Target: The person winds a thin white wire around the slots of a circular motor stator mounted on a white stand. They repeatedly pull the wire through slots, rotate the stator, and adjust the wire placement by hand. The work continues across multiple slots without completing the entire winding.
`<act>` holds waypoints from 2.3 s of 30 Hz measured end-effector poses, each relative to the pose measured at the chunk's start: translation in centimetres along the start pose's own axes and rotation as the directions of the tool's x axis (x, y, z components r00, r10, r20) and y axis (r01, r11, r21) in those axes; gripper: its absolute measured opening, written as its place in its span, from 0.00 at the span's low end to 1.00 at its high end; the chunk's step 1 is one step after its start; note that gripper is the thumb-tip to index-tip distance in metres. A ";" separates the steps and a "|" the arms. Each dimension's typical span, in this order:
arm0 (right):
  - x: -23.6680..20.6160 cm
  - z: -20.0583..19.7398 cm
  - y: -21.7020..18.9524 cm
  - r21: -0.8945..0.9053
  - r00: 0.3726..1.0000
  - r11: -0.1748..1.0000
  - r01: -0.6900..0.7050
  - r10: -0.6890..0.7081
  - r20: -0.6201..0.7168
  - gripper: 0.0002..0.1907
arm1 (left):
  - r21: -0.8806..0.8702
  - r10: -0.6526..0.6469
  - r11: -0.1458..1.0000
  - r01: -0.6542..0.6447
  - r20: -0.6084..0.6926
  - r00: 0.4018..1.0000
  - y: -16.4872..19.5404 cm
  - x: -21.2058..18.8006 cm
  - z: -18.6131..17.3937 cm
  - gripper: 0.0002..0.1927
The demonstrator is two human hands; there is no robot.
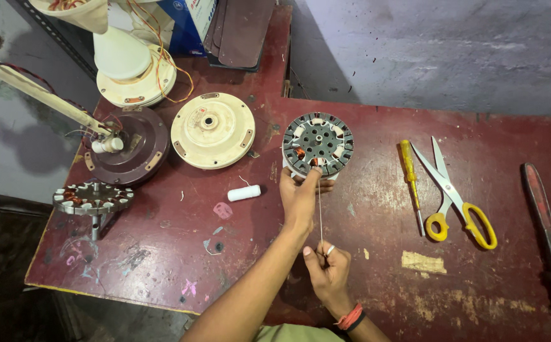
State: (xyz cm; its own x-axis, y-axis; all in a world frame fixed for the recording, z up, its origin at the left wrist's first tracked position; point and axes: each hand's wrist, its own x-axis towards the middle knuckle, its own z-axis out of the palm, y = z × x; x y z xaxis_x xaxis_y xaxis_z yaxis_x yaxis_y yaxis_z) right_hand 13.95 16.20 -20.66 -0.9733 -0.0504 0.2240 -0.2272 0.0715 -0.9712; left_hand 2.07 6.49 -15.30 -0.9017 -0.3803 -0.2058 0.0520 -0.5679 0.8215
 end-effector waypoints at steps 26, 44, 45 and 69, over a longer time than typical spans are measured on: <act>0.6 -0.1 -0.3 -0.096 0.980 0.980 -0.175 0.164 -0.116 0.27 | 0.429 0.126 0.898 -0.101 -0.029 0.992 2.1 -1.5 -0.6 0.24; 3.1 -8.6 -8.7 -0.023 0.925 0.982 -0.185 0.166 -0.341 0.16 | 0.666 -0.074 0.355 -0.656 0.720 0.690 5.8 -5.7 -1.7 0.10; 3.5 -9.2 -9.2 0.043 0.910 0.984 -0.175 0.178 -0.375 0.15 | 0.685 -0.123 0.353 -0.637 0.709 0.694 5.9 -5.7 -1.8 0.10; 9.9 -4.1 -11.2 -0.096 0.850 0.909 -0.405 0.413 0.327 0.41 | 0.498 0.054 0.739 -0.454 0.628 0.776 9.5 -6.1 -1.3 0.09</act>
State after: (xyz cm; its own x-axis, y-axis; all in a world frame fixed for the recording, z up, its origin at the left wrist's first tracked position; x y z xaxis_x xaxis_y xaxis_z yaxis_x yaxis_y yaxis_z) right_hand 6.76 19.01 -7.23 -0.9102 -0.3392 -0.2374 0.1846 0.1808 -0.9661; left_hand 8.66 2.44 -6.97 -0.9667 0.1328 0.2189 0.2346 0.1164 0.9651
